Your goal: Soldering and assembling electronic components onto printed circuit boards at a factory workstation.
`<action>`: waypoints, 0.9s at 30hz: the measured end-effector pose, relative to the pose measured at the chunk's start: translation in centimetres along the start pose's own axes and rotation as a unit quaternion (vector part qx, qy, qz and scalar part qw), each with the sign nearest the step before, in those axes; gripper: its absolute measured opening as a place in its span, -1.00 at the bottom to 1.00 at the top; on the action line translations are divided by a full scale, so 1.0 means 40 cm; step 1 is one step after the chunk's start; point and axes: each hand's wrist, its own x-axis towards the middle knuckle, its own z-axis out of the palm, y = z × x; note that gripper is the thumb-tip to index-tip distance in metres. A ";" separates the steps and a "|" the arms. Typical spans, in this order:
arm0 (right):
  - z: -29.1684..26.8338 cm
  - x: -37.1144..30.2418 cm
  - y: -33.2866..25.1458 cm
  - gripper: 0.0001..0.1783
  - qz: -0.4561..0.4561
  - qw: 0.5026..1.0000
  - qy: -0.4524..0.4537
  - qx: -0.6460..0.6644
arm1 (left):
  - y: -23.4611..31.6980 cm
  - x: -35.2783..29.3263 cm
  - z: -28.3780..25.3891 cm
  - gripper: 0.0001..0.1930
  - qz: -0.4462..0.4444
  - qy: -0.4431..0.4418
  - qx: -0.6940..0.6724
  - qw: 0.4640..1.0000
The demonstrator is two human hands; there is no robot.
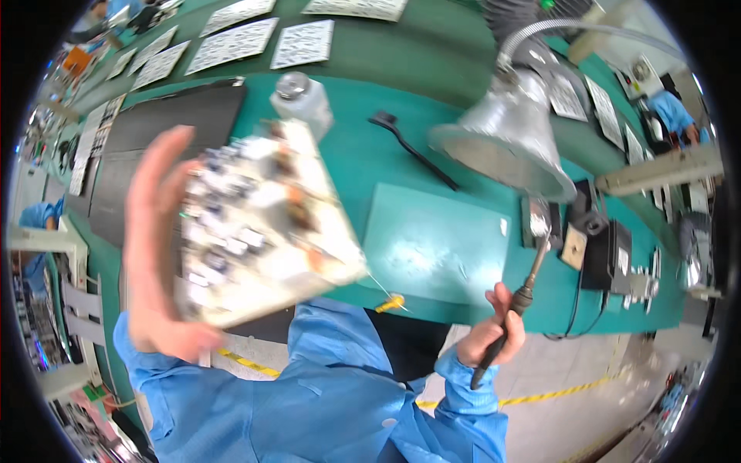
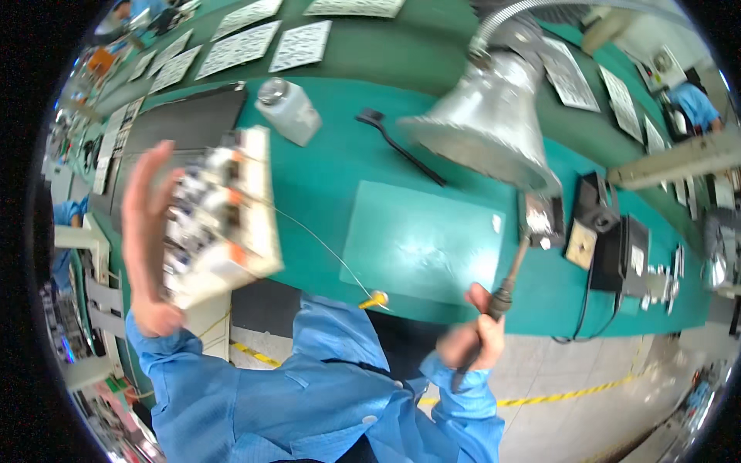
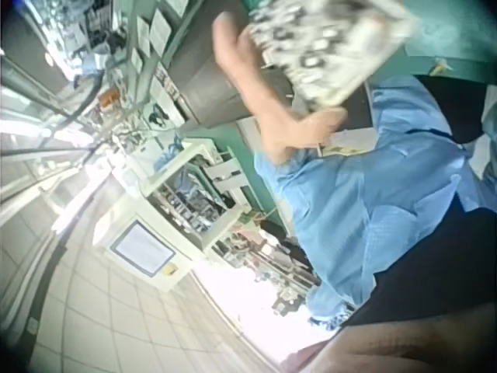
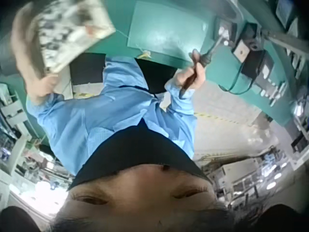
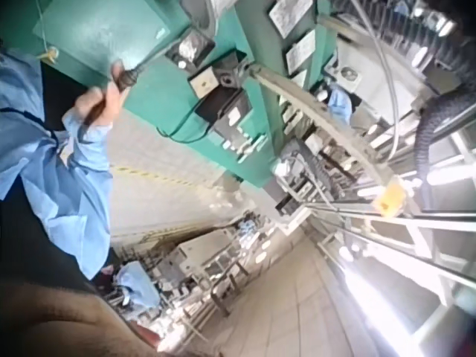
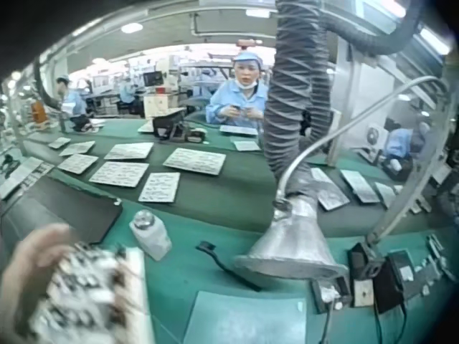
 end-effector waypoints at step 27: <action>-0.035 0.156 -0.051 -0.56 -0.034 0.983 -0.072 -0.162 | -0.216 0.027 0.359 -0.12 0.059 -0.320 0.002 0.946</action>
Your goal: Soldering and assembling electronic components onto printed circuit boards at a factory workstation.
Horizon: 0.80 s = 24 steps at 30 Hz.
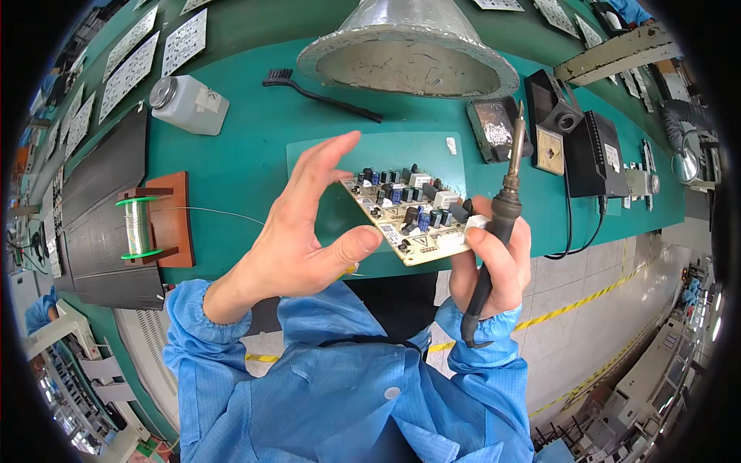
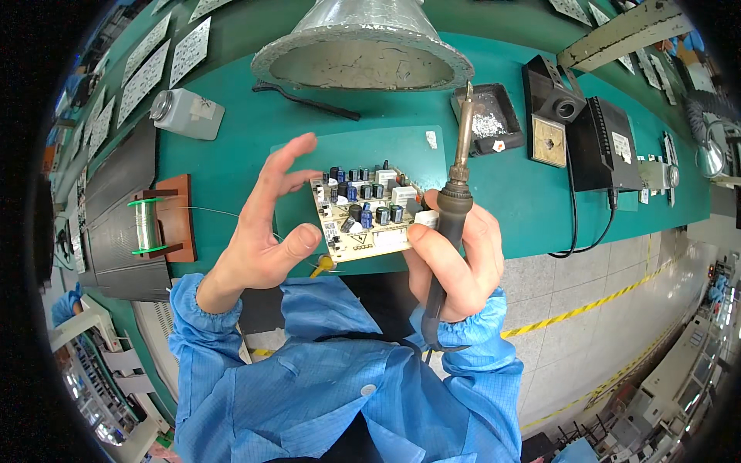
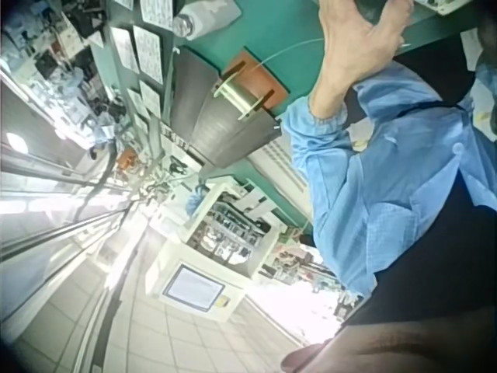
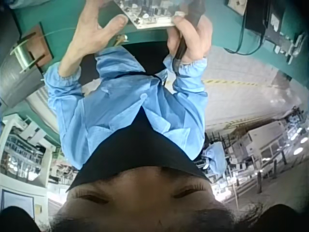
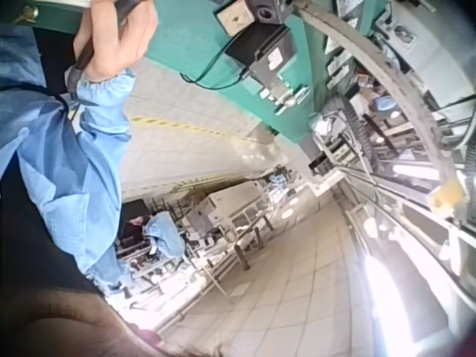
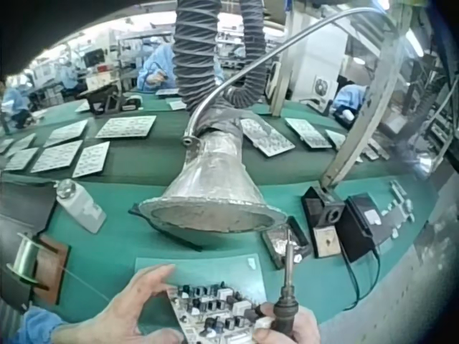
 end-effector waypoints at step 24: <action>-0.012 -0.013 0.020 -0.62 -0.026 0.999 -0.016 -0.045 | -0.025 0.010 0.011 -0.47 0.031 0.037 0.015 0.999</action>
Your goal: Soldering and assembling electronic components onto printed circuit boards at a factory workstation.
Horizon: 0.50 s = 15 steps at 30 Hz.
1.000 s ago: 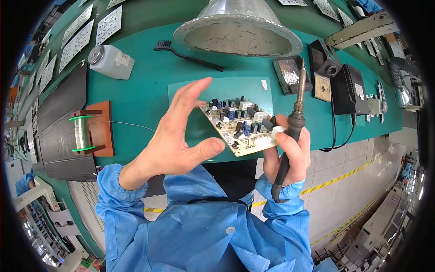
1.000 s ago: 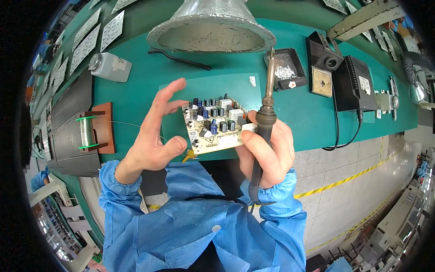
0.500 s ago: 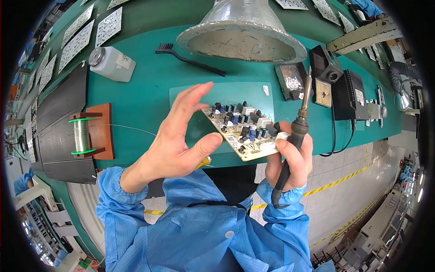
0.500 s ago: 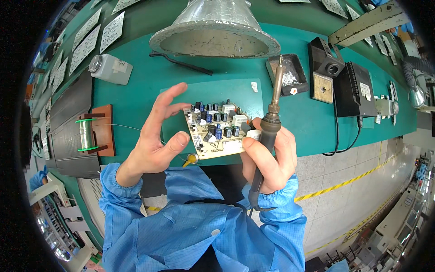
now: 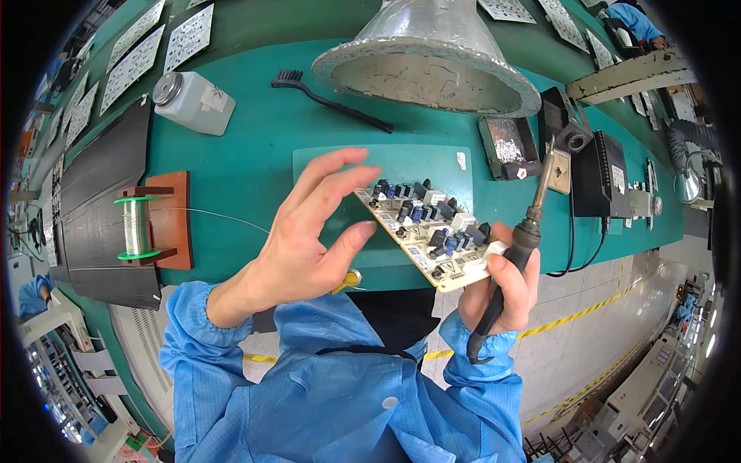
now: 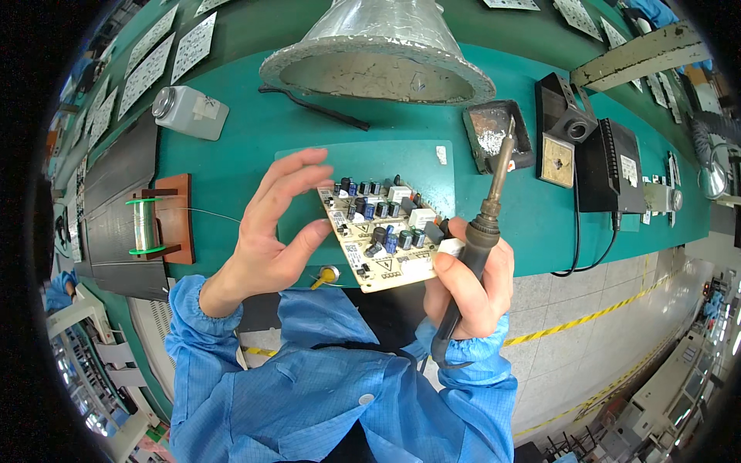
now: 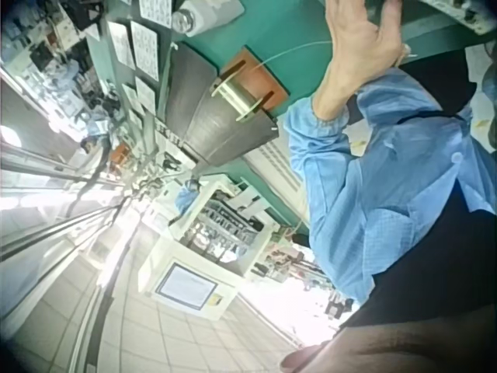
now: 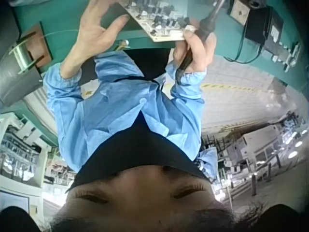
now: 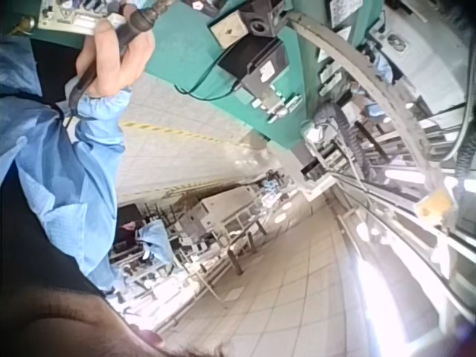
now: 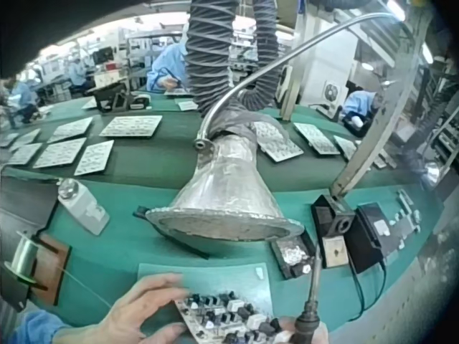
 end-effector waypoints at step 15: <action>-0.009 -0.017 -0.010 -0.59 0.089 0.989 0.047 0.109 | 0.041 -0.013 -0.024 -0.73 0.076 -0.014 0.057 0.995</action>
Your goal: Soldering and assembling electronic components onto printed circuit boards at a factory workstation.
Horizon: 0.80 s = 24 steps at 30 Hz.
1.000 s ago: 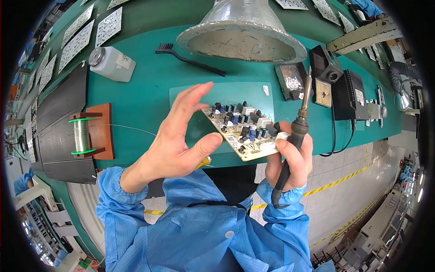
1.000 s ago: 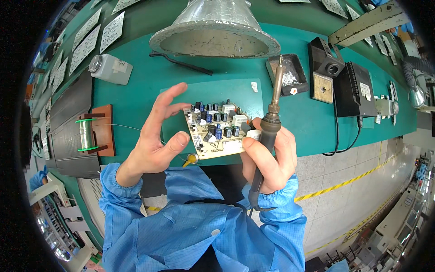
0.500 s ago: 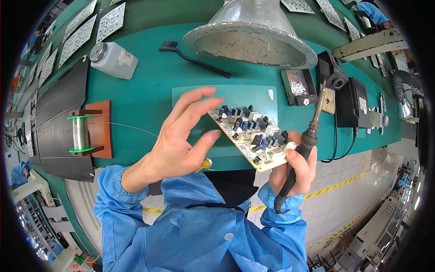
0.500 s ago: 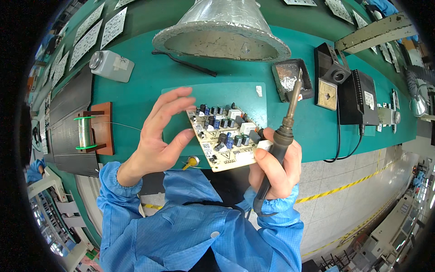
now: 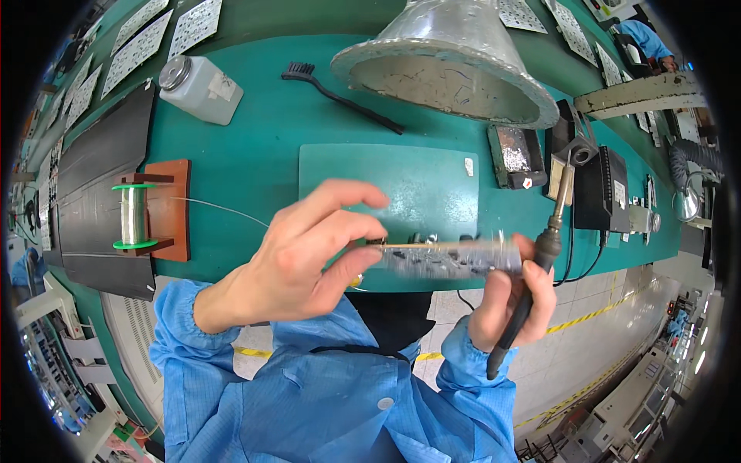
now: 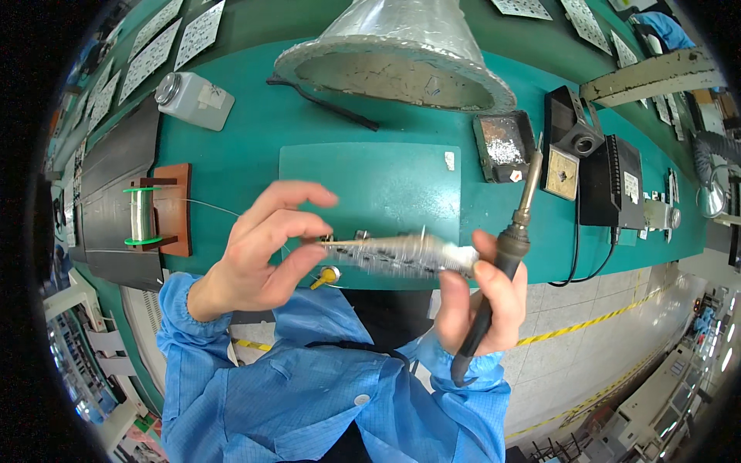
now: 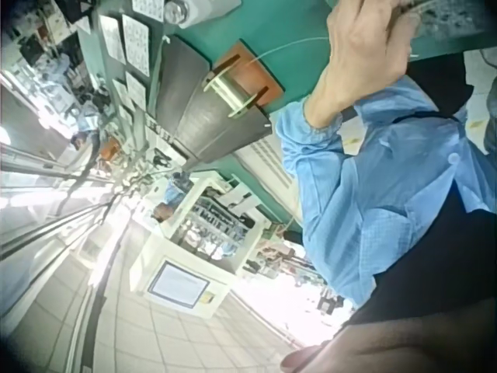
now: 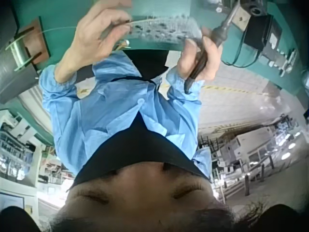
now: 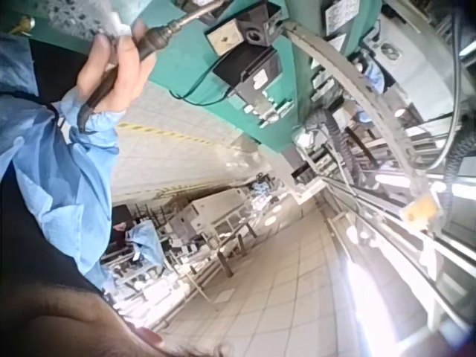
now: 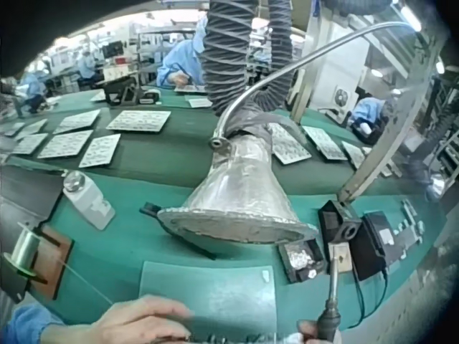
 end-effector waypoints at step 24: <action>0.040 -0.012 0.087 -0.48 -0.032 0.986 -0.154 -0.049 | -0.028 -0.169 -0.020 -0.86 -0.004 -0.049 0.043 0.998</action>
